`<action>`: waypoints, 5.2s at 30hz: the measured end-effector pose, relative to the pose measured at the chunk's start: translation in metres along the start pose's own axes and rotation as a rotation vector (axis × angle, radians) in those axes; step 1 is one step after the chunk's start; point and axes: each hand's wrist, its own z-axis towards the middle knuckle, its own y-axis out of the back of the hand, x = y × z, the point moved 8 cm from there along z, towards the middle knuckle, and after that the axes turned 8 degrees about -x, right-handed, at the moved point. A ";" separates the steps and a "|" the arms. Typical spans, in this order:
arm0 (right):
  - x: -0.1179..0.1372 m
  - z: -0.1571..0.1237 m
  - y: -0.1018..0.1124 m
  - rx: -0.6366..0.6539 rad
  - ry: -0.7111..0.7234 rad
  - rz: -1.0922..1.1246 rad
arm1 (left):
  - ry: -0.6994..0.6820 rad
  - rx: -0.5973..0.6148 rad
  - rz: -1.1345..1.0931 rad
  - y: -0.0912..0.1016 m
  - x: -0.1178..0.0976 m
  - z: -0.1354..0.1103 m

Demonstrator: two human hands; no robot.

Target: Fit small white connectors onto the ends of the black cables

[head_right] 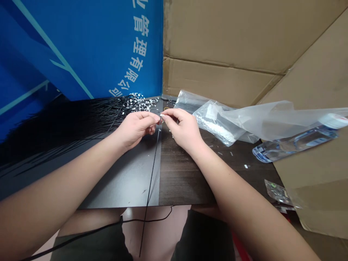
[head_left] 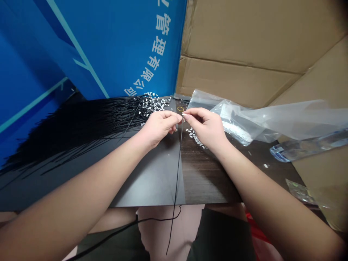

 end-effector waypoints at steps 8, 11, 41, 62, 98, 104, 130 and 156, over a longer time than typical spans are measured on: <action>0.001 -0.001 0.000 0.009 -0.010 -0.030 | 0.011 -0.004 0.004 -0.001 0.000 -0.001; 0.004 -0.001 -0.001 0.011 0.004 -0.030 | 0.000 -0.009 0.020 -0.001 -0.001 -0.001; 0.008 -0.005 -0.005 0.028 0.011 -0.059 | -0.163 -0.070 0.234 0.002 -0.016 -0.006; 0.023 -0.010 -0.005 -0.016 0.229 -0.211 | -0.155 -0.095 0.219 0.003 -0.016 -0.007; 0.013 -0.009 -0.002 -0.076 0.108 -0.095 | 0.028 -0.057 -0.148 -0.009 0.003 -0.008; 0.015 -0.007 -0.002 -0.064 0.119 -0.122 | 0.045 -0.049 -0.168 -0.011 0.001 -0.010; 0.014 -0.009 -0.003 -0.061 0.096 -0.127 | 0.101 -0.020 -0.232 -0.014 0.007 -0.009; 0.020 -0.011 -0.002 -0.075 0.209 -0.161 | 0.115 -0.027 -0.201 -0.014 0.006 -0.012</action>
